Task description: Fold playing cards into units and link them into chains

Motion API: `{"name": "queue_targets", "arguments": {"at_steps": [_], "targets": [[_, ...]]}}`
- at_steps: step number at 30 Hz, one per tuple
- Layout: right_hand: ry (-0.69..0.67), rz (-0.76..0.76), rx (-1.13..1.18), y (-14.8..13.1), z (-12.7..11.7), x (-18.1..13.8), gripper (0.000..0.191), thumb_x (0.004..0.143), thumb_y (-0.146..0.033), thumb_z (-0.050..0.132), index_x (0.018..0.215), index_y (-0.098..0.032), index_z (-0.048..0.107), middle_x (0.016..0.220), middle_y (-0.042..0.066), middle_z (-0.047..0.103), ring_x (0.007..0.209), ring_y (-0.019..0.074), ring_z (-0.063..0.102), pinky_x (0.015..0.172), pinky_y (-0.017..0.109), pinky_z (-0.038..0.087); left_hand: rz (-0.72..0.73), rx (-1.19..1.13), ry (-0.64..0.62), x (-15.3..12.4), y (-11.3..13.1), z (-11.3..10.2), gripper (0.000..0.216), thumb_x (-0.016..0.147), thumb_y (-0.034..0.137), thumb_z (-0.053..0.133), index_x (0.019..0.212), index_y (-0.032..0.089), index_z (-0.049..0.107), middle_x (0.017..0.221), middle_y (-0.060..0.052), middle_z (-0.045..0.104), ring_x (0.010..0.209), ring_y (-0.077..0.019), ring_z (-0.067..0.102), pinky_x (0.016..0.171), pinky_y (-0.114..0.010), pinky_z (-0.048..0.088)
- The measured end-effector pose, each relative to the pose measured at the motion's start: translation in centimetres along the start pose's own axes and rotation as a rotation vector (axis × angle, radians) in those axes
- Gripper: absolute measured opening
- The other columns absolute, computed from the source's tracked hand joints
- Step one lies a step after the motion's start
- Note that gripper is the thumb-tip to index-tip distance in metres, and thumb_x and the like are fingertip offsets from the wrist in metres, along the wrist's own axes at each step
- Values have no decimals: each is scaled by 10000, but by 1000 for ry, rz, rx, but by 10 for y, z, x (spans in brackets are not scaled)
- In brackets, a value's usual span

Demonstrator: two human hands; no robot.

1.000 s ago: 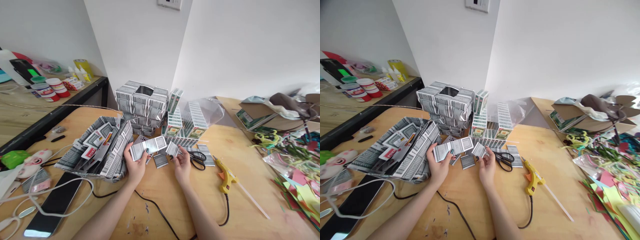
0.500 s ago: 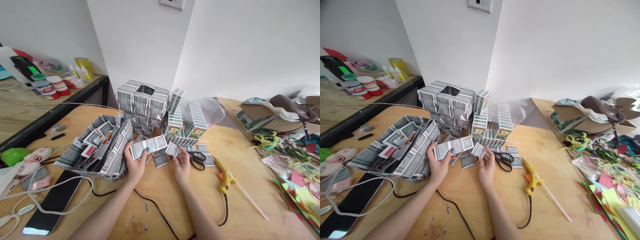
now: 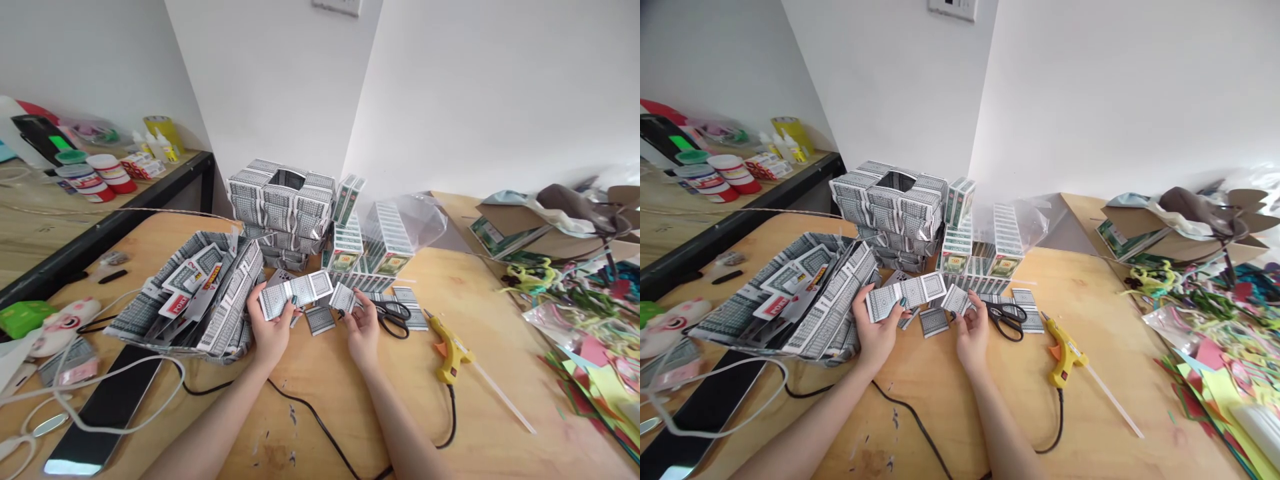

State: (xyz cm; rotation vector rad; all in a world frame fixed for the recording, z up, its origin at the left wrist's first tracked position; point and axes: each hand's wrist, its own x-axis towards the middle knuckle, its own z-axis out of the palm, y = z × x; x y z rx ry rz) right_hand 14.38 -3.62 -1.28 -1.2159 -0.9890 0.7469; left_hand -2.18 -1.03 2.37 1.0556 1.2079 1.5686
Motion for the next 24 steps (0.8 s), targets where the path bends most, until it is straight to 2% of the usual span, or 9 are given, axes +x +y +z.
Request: {"name": "queue_targets", "arguments": {"at_steps": [5, 12, 15, 20, 24], "targets": [[-1, 10, 12, -1, 0, 0, 423, 750, -275, 573, 1140, -210, 423, 1322, 149, 391, 843, 177, 590, 722, 352, 505, -8, -3, -22, 0, 0, 0, 611, 692, 288, 642, 1187, 272, 284, 1065, -76, 520, 597, -137, 621, 602, -334, 562], [11, 31, 69, -2, 1, 0, 368, 731, -269, 610, 1071, -217, 477, 1327, 127, 383, 831, 167, 582, 708, 324, 496, 52, 22, -42, -2, -6, -1, 602, 701, 303, 638, 1201, 258, 306, 1136, -106, 482, 601, -119, 615, 556, -306, 567], [-13, 54, 90, -2, 0, 1, 397, 725, -280, 620, 1094, -229, 481, 1299, 112, 419, 837, 174, 578, 728, 334, 494, 49, 12, -78, -2, -9, -1, 610, 708, 294, 634, 1223, 258, 310, 1117, -102, 498, 603, -123, 617, 562, -315, 571], [-104, 92, 145, -6, -2, 3, 519, 737, -312, 609, 1212, -240, 410, 1135, 97, 542, 954, 224, 565, 810, 386, 475, -12, -3, -117, 2, -11, -3, 626, 714, 288, 626, 1253, 255, 310, 1089, -99, 525, 555, -117, 608, 543, -318, 563], [-107, 18, 55, -1, -4, 5, 539, 702, -321, 646, 1193, -239, 441, 1216, 95, 448, 1121, 253, 462, 934, 427, 397, -50, -37, -159, 4, -10, -3, 626, 707, 284, 628, 1249, 258, 315, 1024, -75, 555, 510, -105, 588, 511, -305, 550]]}}
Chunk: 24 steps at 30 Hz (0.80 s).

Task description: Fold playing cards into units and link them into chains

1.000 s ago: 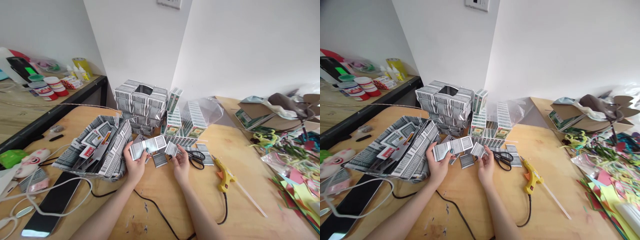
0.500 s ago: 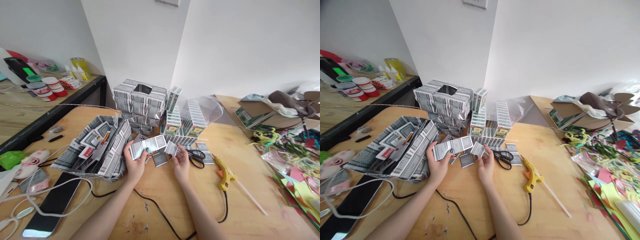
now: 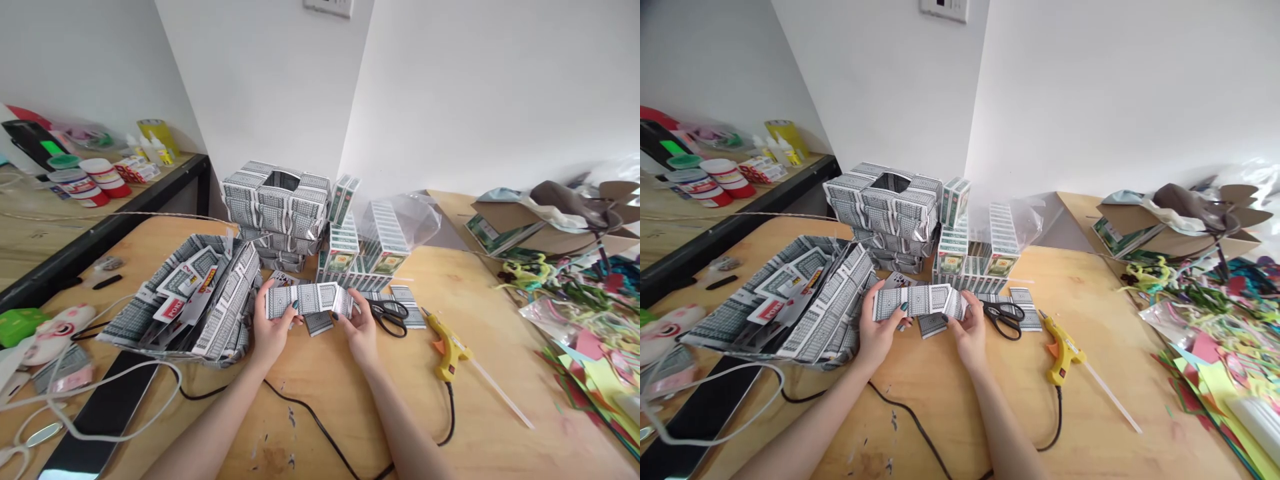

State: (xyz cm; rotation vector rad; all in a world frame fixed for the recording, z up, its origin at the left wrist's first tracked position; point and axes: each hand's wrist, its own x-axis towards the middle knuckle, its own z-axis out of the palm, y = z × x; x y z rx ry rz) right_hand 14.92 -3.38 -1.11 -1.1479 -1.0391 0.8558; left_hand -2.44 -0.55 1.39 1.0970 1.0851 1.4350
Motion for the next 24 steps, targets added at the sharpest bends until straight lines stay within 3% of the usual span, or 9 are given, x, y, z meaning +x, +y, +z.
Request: {"name": "queue_targets", "arguments": {"at_steps": [4, 7, 12, 15, 20, 24], "targets": [[27, -45, -201, 7, -5, 1, 525, 661, -317, 681, 1150, -247, 505, 1158, 94, 377, 1119, 260, 418, 938, 429, 391, -38, -25, -18, 1, 3, -1, 637, 678, 263, 647, 1237, 250, 342, 947, -50, 582, 496, -112, 582, 483, -288, 531], [-6, -72, -290, 5, -7, 0, 538, 662, -327, 675, 1169, -262, 504, 1084, 86, 370, 1068, 254, 427, 902, 419, 419, -87, -39, -31, 3, 4, -4, 646, 666, 245, 643, 1244, 248, 356, 860, -26, 603, 480, -121, 578, 466, -272, 510], [-87, -147, -362, -7, -5, -2, 480, 672, -304, 657, 1130, -247, 523, 1036, 73, 404, 1046, 250, 424, 953, 438, 349, -174, -66, -81, 8, 2, -11, 633, 680, 224, 604, 1268, 249, 373, 697, 5, 604, 463, -132, 559, 445, -251, 473], [-115, -136, -367, -12, -4, -3, 469, 660, -283, 659, 1100, -234, 505, 1026, 69, 450, 1009, 248, 452, 920, 430, 362, -179, -97, -83, 8, 1, -11, 613, 669, 220, 608, 1248, 262, 410, 779, -9, 616, 462, -116, 542, 434, -245, 464], [-184, -76, -252, -12, -2, -5, 488, 662, -264, 650, 1107, -219, 457, 1036, 66, 523, 967, 236, 507, 846, 375, 413, -170, -168, -2, 6, 2, -8, 691, 644, 233, 638, 1272, 321, 366, 1143, -57, 542, 610, -129, 584, 452, -235, 484], [-170, -77, -275, -9, 0, -6, 517, 635, -241, 668, 1111, -208, 468, 1054, 70, 551, 988, 245, 519, 857, 378, 415, -180, -248, 82, 7, 0, -5, 741, 608, 242, 681, 1268, 310, 351, 1151, -62, 539, 775, -168, 601, 491, -222, 500]]}}
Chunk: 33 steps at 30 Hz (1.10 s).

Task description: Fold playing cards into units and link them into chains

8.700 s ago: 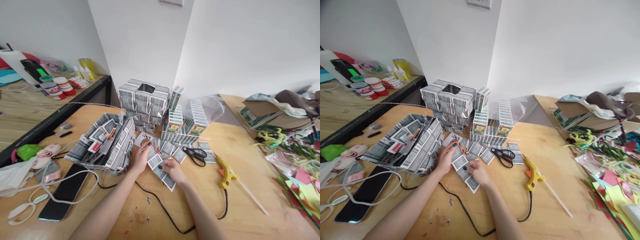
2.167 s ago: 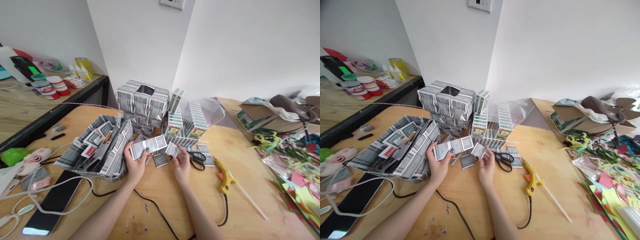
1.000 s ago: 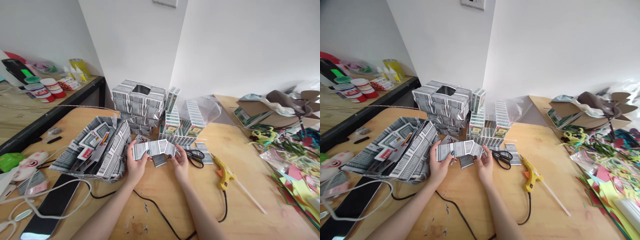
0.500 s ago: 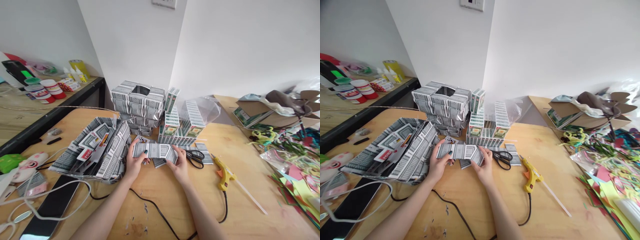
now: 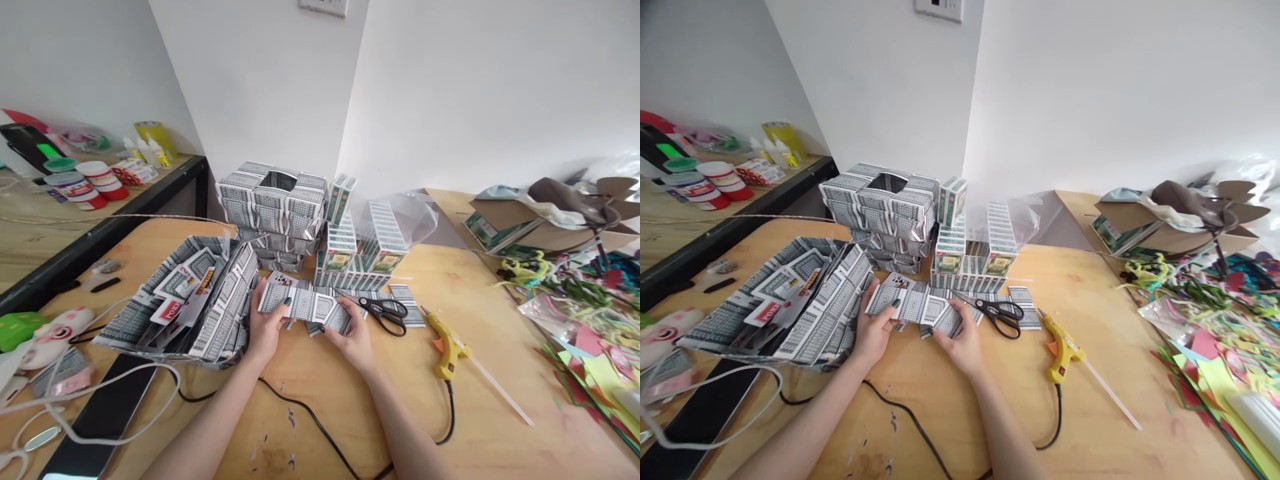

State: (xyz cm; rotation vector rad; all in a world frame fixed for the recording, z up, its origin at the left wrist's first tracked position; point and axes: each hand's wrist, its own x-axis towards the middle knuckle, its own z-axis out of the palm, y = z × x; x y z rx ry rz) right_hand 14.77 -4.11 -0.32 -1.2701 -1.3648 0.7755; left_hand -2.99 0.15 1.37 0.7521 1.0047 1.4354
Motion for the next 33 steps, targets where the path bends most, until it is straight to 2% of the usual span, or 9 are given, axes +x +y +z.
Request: {"name": "queue_targets", "arguments": {"at_steps": [5, 8, 11, 15, 19, 23, 28, 33], "targets": [[17, -26, -131, -1, 2, -2, 528, 618, -234, 670, 1109, -203, 477, 1038, 66, 565, 976, 243, 534, 863, 380, 423, -108, 76, -55, 0, -4, 3, 467, 592, 291, 706, 1017, 176, 550, 920, -51, 629, 671, -160, 604, 471, -235, 501], [-14, -55, -187, -2, 3, -4, 539, 624, -240, 663, 1124, -201, 466, 1053, 69, 564, 990, 243, 534, 872, 379, 424, -121, 153, -53, -1, -6, 3, 369, 591, 316, 708, 903, 168, 579, 850, -36, 637, 640, -167, 605, 462, -252, 508], [-39, -72, -210, -2, 2, -5, 594, 628, -247, 665, 1175, -207, 435, 1110, 79, 550, 1029, 249, 520, 906, 392, 404, -104, 193, -64, 1, -7, 0, 359, 603, 324, 698, 906, 173, 578, 843, -36, 634, 658, -179, 609, 464, -262, 506], [-82, -69, -204, -3, 0, -5, 556, 630, -246, 666, 1147, -219, 462, 1103, 73, 560, 1021, 250, 523, 906, 393, 402, -27, 246, -67, 5, -9, -5, 308, 602, 301, 696, 848, 156, 580, 764, -32, 633, 697, -179, 607, 541, -264, 505], [-99, -64, -186, -6, -3, -4, 536, 608, -241, 671, 1110, -217, 484, 1065, 62, 575, 985, 247, 536, 877, 372, 414, -45, 251, -85, 5, -9, -6, 201, 629, 301, 670, 726, 168, 554, 642, 9, 577, 555, -135, 552, 458, -229, 453], [-128, -38, -185, -9, -6, -5, 503, 593, -229, 659, 1071, -213, 506, 997, 45, 593, 923, 242, 554, 819, 351, 434, -38, 215, -97, 4, -8, -6, 207, 619, 273, 677, 722, 168, 531, 679, 11, 565, 552, -118, 532, 450, -220, 442], [-170, -33, -161, -10, -8, -5, 489, 585, -234, 657, 1049, -202, 505, 966, 42, 585, 884, 230, 550, 784, 335, 438, -98, 184, -153, 5, -5, -6, 249, 615, 282, 674, 603, 180, 447, 514, 53, 449, 400, -76, 412, 342, -203, 356], [-204, -47, -129, -10, -8, -5, 494, 594, -245, 651, 1060, -202, 492, 976, 44, 584, 894, 230, 547, 791, 332, 434, -147, 199, -136, 6, -2, -6, 240, 602, 290, 662, 586, 178, 450, 478, 51, 460, 359, -71, 403, 301, -187, 290]]}}
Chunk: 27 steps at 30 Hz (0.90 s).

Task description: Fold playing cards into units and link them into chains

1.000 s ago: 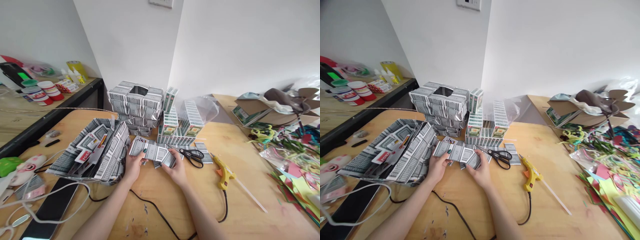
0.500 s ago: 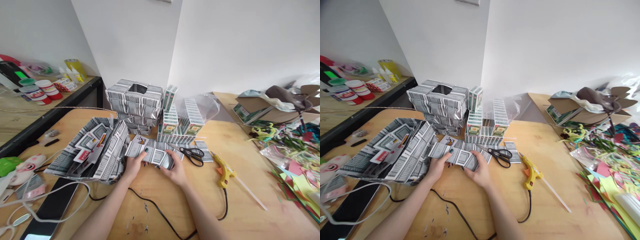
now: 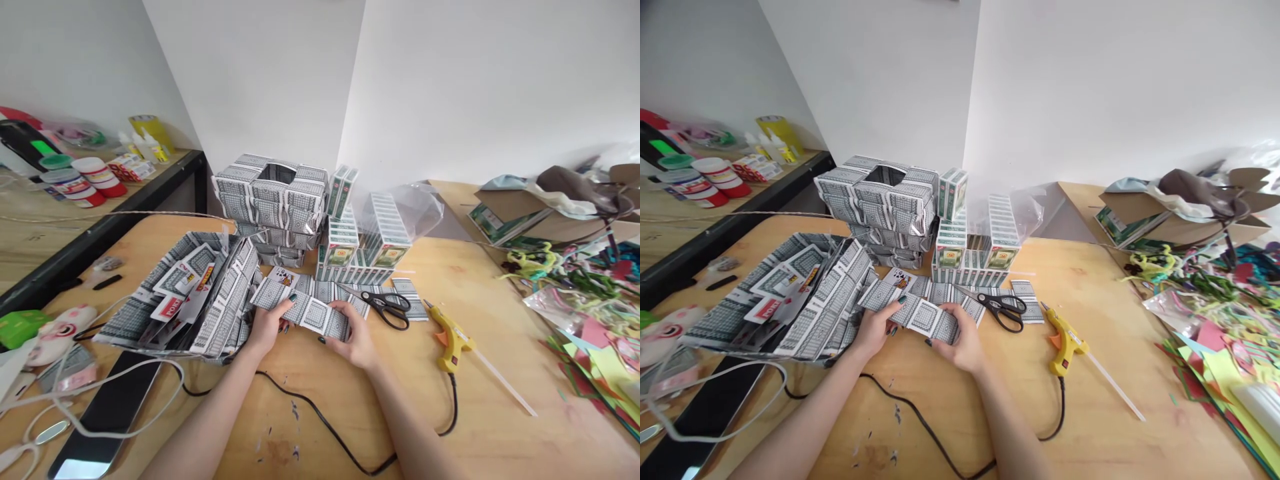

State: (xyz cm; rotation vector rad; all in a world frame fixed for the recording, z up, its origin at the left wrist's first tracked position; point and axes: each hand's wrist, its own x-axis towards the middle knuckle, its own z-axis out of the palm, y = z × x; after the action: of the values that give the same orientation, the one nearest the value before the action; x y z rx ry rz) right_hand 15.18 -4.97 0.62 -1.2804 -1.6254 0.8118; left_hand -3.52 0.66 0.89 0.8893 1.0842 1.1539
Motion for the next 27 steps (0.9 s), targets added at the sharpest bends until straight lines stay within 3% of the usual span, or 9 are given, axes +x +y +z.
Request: {"name": "queue_targets", "arguments": {"at_steps": [7, 27], "targets": [[1, 2, -6, 0, 0, 0, 521, 582, -250, 662, 1075, -206, 500, 1011, 53, 587, 928, 241, 551, 818, 344, 426, -27, 24, 49, 0, 4, 0, 253, 570, 268, 677, 599, 167, 447, 496, 71, 450, 365, -45, 363, 322, -173, 295], [-11, -32, -64, -3, 0, 0, 519, 586, -240, 640, 1081, -208, 486, 1008, 46, 588, 909, 233, 556, 795, 330, 440, 20, 88, 0, 0, 3, 3, 249, 623, 315, 639, 610, 171, 436, 492, 81, 408, 341, -34, 340, 313, -162, 290]]}}
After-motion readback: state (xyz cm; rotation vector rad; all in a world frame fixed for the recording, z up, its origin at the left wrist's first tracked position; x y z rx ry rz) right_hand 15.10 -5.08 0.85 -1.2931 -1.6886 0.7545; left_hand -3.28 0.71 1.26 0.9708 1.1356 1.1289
